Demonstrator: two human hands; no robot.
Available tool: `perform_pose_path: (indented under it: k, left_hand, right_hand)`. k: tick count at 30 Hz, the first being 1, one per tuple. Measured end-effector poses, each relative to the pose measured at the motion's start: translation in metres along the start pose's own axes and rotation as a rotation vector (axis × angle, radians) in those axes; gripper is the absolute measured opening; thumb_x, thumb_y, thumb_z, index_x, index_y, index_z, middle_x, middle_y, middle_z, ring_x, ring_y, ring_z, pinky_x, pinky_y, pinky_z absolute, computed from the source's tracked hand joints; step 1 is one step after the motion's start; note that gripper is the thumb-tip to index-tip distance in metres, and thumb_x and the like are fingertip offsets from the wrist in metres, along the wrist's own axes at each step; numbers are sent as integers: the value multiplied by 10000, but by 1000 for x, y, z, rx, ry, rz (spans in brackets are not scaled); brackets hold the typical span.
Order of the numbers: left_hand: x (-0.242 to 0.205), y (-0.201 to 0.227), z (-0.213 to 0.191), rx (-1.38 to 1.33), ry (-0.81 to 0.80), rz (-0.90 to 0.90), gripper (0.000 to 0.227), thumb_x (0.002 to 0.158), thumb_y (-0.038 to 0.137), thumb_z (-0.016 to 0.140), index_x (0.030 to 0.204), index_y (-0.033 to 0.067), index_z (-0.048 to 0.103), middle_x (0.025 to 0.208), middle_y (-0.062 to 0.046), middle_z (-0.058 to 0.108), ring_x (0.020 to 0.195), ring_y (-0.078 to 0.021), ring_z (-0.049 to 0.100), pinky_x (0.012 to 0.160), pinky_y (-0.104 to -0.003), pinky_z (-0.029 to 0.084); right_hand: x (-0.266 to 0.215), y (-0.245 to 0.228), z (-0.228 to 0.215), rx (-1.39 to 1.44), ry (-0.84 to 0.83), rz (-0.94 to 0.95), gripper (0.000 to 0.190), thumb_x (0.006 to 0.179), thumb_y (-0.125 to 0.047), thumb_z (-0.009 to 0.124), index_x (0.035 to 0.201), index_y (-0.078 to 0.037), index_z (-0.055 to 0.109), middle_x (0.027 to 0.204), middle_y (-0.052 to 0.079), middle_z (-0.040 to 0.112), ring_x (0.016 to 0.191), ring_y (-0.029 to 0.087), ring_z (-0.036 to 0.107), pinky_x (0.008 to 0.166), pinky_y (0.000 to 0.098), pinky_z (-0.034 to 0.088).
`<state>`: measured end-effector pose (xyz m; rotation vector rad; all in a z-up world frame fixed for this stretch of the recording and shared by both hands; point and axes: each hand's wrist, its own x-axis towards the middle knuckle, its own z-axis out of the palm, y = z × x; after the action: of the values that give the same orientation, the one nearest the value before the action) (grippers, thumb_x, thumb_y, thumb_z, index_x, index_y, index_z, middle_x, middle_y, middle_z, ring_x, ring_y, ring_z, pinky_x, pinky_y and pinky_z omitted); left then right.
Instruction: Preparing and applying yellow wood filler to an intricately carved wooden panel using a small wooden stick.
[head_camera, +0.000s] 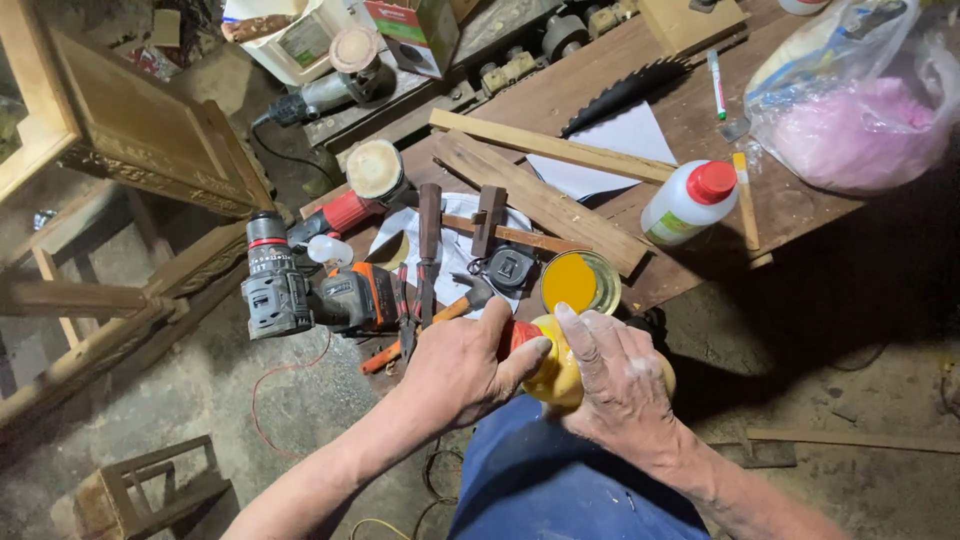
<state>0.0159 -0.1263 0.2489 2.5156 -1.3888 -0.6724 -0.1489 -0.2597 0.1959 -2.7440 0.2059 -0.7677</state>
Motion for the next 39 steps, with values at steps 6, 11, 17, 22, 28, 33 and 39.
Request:
perform_pose_path:
  k: [6,11,17,22,28,33,39]
  left_hand:
    - [11,4,-13,-82,-103,116,537,917,654,540,1002,131,450,688,-215,651,649,-503,594,554,-562,414]
    - [19,20,-37,-253,-255,-17,559,894,664,540,1005,117,505,683,-132,617,612,-304,563,563,-454,420]
    - [22,26,-57,-456,-257,208,561,865,417,686,1269,55,542,931,-288,702,936,-488,725,785,-567,606]
    - [30,23,-39,-423,-264,-4,596,885,550,668,1146,17,614,867,-274,726,893,-455,735,764,-522,584]
    - [46,31,-40,-657,-399,-312,570,932,559,654,871,-7,628,520,-163,605,396,-226,614,363,-290,541]
    - [50,19,-32,-228,-293,356,472,926,370,677,1204,0,586,877,-233,693,811,-389,736,686,-475,637]
    - [62,11,-17,8,-251,430,685,907,341,719,1451,17,457,920,-205,653,803,-358,726,718,-455,635]
  right_hand:
    - [-12,15,-2,-106,-23,-24,1050,700,-372,764,1589,-76,292,1240,192,596,1063,360,641,796,489,501]
    - [-12,21,-7,-122,-37,-18,1119,622,-416,808,1567,-62,325,1238,180,606,1084,350,639,796,473,490]
    - [-6,26,-10,-36,35,41,1019,571,-328,805,1513,-112,482,1105,144,592,1047,371,648,847,468,484]
    - [-7,33,-4,-63,47,24,1006,574,-297,782,1521,-138,482,1095,142,581,1065,380,632,855,488,476]
    - [-1,35,1,-115,111,-17,1023,561,-326,792,1521,-155,482,1092,167,582,1054,399,637,835,509,491]
    - [-4,43,3,-44,116,47,961,581,-350,793,1485,-156,532,1078,133,605,1034,365,661,825,478,494]
    - [-5,50,-4,-91,117,108,953,603,-398,806,1465,-100,528,1098,146,601,1062,350,652,860,456,490]
